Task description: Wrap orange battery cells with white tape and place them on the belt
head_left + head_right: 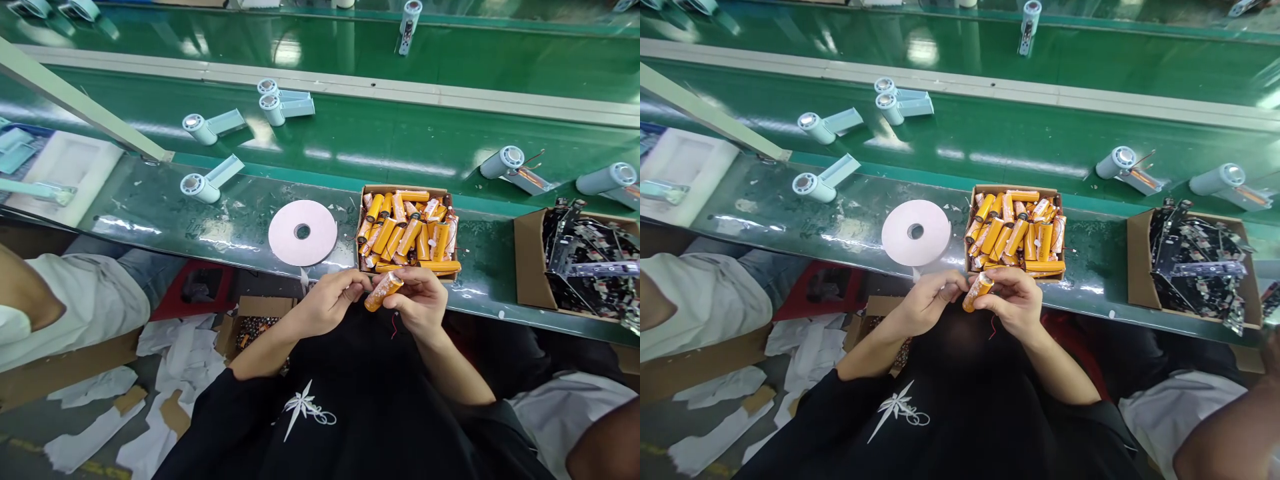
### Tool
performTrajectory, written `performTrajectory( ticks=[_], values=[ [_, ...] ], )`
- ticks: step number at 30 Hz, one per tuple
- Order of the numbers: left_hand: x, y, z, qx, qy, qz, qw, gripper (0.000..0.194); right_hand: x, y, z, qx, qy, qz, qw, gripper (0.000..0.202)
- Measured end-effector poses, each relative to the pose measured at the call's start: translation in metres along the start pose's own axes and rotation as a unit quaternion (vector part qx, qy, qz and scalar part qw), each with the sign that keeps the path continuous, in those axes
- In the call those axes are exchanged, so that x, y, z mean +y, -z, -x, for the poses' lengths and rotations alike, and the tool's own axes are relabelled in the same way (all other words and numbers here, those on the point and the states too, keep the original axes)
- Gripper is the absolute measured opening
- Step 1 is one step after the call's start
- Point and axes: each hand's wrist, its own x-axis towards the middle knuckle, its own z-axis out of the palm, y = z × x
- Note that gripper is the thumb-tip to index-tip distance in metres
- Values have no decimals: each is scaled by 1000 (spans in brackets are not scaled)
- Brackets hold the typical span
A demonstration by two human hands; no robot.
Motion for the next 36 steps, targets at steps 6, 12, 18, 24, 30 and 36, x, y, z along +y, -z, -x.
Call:
performTrajectory(
  ticks=[6, 12, 18, 24, 30, 36],
  values=[
    [3, -3, -11, -9, 22, -37, 999, 69, 6, 6, 1, -17, 118, 134, 984, 43],
    [-14, -20, -19, -69, 10, 71, 995, 80, 7, 3, -4, -39, 257, 224, 939, 54],
    [-23, -24, -15, -75, 18, 133, 988, 71, 6, 4, -8, -48, 258, 240, 935, 55],
    [-21, -18, -14, -114, 0, 166, 980, 61, 8, 6, -6, -43, 232, 209, 949, 47],
    [-14, -18, -19, -88, 101, 200, 971, 72, 2, 3, -11, -61, 212, 217, 951, 41],
    [-12, -13, -19, -109, 98, 161, 976, 67, 9, 6, -6, -76, 181, 210, 958, 38]
  ],
)
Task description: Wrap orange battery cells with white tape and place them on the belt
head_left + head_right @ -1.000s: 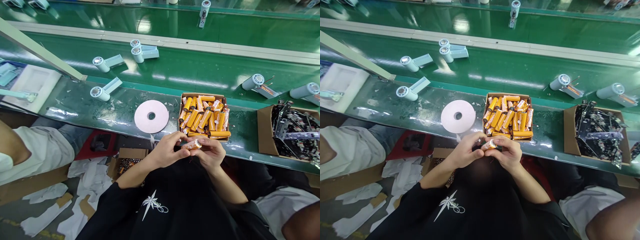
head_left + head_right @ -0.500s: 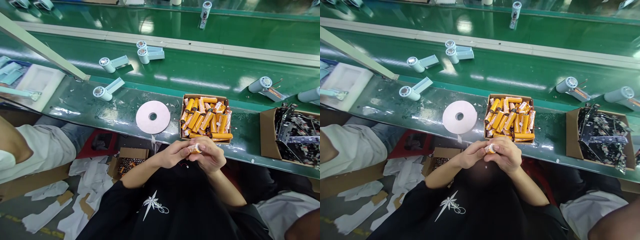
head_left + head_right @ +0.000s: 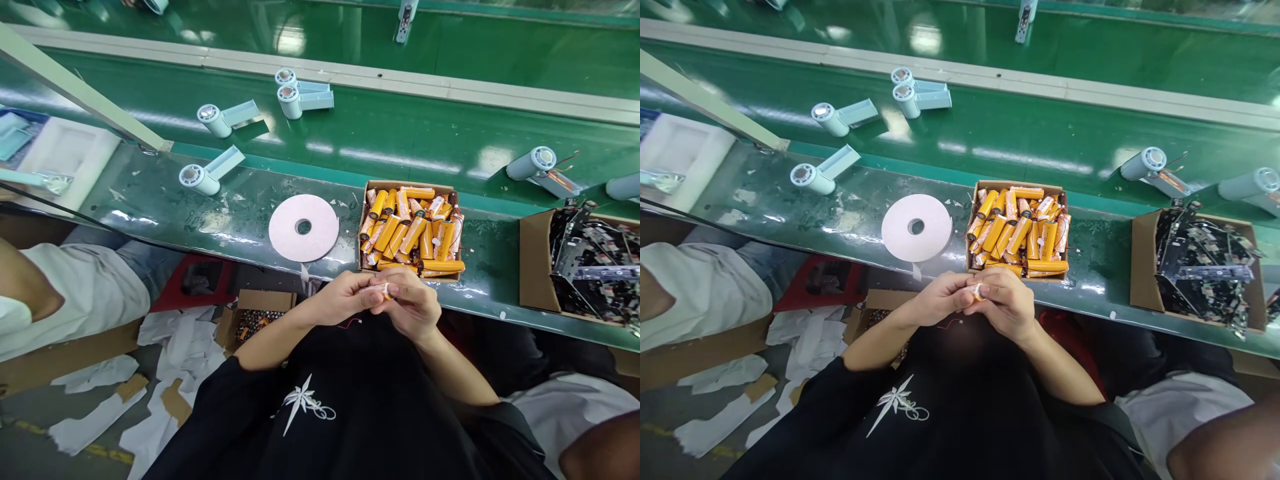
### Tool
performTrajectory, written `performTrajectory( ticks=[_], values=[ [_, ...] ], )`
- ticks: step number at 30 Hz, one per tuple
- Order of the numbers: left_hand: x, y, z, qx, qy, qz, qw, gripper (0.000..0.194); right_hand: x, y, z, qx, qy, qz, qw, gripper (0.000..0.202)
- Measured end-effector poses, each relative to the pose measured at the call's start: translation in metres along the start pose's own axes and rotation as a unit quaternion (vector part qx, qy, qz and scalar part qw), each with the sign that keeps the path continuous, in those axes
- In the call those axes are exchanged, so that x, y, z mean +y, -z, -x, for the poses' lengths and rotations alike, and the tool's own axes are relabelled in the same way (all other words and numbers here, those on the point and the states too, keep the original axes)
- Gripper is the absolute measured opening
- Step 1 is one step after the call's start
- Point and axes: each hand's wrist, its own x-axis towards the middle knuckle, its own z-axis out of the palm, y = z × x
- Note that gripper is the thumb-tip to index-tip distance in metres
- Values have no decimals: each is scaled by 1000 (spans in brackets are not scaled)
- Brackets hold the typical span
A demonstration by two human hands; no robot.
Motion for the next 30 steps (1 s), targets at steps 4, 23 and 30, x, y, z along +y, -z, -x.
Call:
performTrajectory(
  ticks=[4, 23, 30],
  values=[
    [4, 8, 7, -64, -10, 10, 998, 54, 3, -1, 4, 19, -38, -65, 997, 33],
    [10, 8, 8, 5, 56, -147, 987, 25, 1, 10, 3, -146, 44, 102, 983, 54],
    [6, 4, 11, 31, 50, -146, 988, 25, 1, 10, 4, -135, 40, 96, 985, 50]
  ],
)
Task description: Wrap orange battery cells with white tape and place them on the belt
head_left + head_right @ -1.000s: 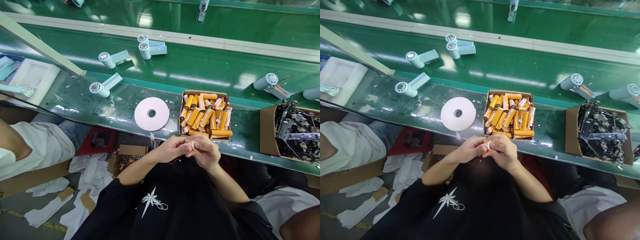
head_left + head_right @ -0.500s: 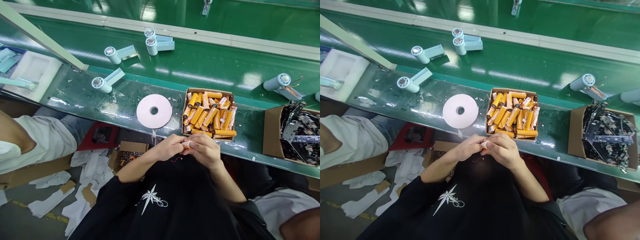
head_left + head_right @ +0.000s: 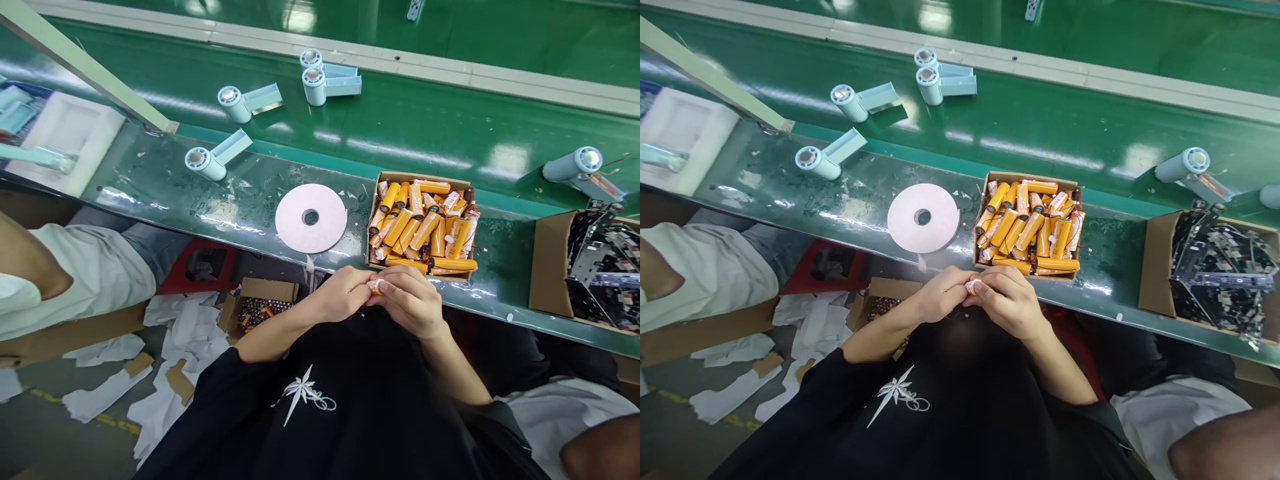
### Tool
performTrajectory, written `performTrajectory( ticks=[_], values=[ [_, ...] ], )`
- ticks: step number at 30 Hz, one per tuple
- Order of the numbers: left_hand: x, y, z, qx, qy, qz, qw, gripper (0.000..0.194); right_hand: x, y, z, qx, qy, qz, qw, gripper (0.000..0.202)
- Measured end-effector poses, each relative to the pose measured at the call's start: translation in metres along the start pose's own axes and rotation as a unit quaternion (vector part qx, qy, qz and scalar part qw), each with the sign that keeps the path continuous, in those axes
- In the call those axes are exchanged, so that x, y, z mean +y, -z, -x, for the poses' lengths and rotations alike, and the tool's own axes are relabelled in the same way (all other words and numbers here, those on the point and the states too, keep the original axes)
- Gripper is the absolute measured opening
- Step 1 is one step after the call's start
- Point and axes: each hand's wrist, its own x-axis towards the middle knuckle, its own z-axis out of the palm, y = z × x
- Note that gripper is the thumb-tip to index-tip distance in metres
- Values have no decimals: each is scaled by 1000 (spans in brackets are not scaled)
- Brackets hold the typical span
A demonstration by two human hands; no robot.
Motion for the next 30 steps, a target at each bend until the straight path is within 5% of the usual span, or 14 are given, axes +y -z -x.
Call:
performTrajectory(
  ticks=[8, 12, 16, 22, 26, 30],
  values=[
    [-7, 24, 25, -73, -32, 59, 995, 31, -8, -10, -3, 95, -104, -182, 973, 37],
    [-40, 43, 73, -6, 54, -27, 998, 33, -7, -13, 0, 189, -187, -224, 937, 42],
    [-62, 40, 107, 90, 93, -54, 990, 31, -4, -18, 1, 202, -219, -278, 913, 28],
    [-45, -2, 67, 187, -170, 5, 967, 74, -16, -23, 0, 173, -289, -306, 891, 46],
    [-30, -9, 30, 219, -303, -20, 927, 49, -24, -11, 7, 73, -326, -285, 899, 41],
    [-23, -8, 19, 207, -269, -32, 940, 28, -26, 4, 9, -6, -285, -172, 943, 42]
  ],
)
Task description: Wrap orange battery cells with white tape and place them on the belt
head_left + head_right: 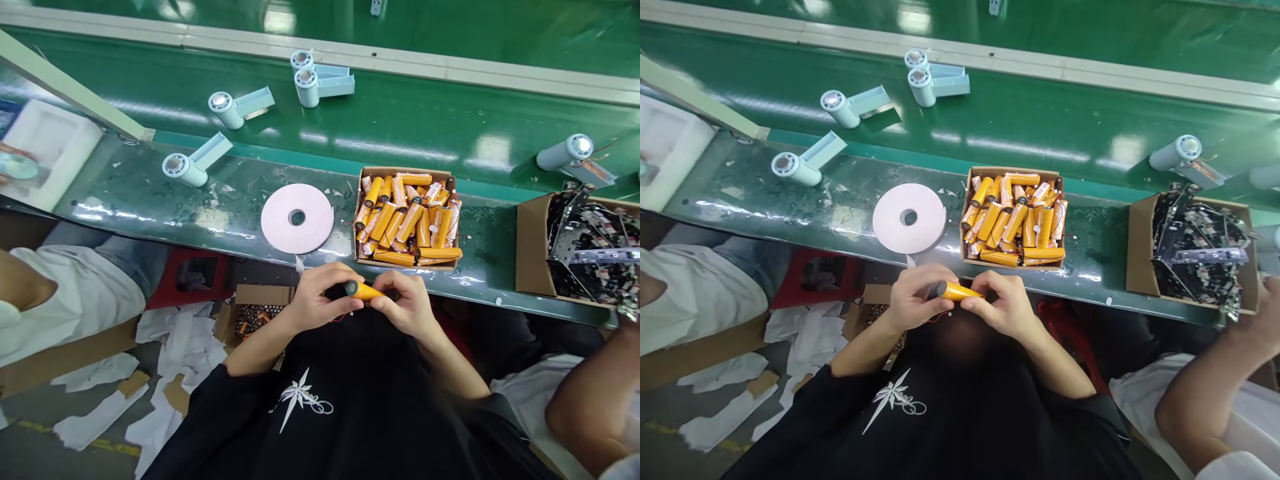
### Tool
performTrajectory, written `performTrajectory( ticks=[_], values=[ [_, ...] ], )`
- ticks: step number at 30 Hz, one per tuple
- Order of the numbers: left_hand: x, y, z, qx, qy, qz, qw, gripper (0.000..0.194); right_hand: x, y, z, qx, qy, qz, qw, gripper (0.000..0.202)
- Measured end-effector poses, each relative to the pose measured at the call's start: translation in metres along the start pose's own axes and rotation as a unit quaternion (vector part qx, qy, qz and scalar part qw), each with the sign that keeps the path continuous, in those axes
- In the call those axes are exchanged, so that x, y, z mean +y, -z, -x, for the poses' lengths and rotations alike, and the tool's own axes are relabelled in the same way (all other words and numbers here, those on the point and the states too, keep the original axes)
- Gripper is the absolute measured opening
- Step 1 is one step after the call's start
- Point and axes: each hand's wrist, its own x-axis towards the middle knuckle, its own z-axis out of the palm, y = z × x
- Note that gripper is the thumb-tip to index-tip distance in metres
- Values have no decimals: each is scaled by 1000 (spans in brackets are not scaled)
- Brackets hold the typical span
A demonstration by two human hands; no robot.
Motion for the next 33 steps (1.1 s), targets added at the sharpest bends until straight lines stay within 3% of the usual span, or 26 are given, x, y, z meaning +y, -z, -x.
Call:
performTrajectory(
  ticks=[4, 6, 8, 10, 14, 17, 20, 22, 25, 28, 30, 33],
  values=[
    [0, -3, 7, -46, 163, 41, 985, 34, 4, 2, 1, -55, 2, 1, 998, 38],
    [0, -4, 12, -51, 251, 127, 958, 44, 8, 0, 2, -52, -14, -5, 999, 36],
    [-1, -4, 15, -42, 292, 217, 930, 57, 13, -1, 4, -26, -23, -14, 999, 34],
    [0, -3, 15, -37, 264, 297, 917, 60, 16, 0, 5, -5, -21, -23, 999, 34],
    [2, -2, 8, -24, 143, 420, 896, 27, 15, 8, 8, 2, 0, -23, 1000, 45],
    [7, -3, 0, -39, 118, 455, 882, 14, 14, 18, 11, -61, 9, -13, 998, 60],
    [14, -3, -9, -85, 86, 413, 903, 12, 14, 25, 15, -174, -11, 13, 985, 53],
    [16, -1, -13, -95, 58, 374, 921, 13, 15, 27, 16, -196, -31, 33, 980, 44],
    [15, 5, -13, -56, 42, 354, 933, 12, 17, 25, 16, -211, -57, 36, 975, 41],
    [15, 17, -1, -32, 33, 346, 937, 7, 21, 24, 15, -263, -83, 16, 961, 53],
    [19, 31, 15, -50, 18, 341, 938, 9, 28, 22, 15, -289, -108, 26, 951, 60],
    [30, 55, 50, -77, 34, 319, 944, 21, 48, 17, 14, -322, -143, 68, 933, 56]
  ],
)
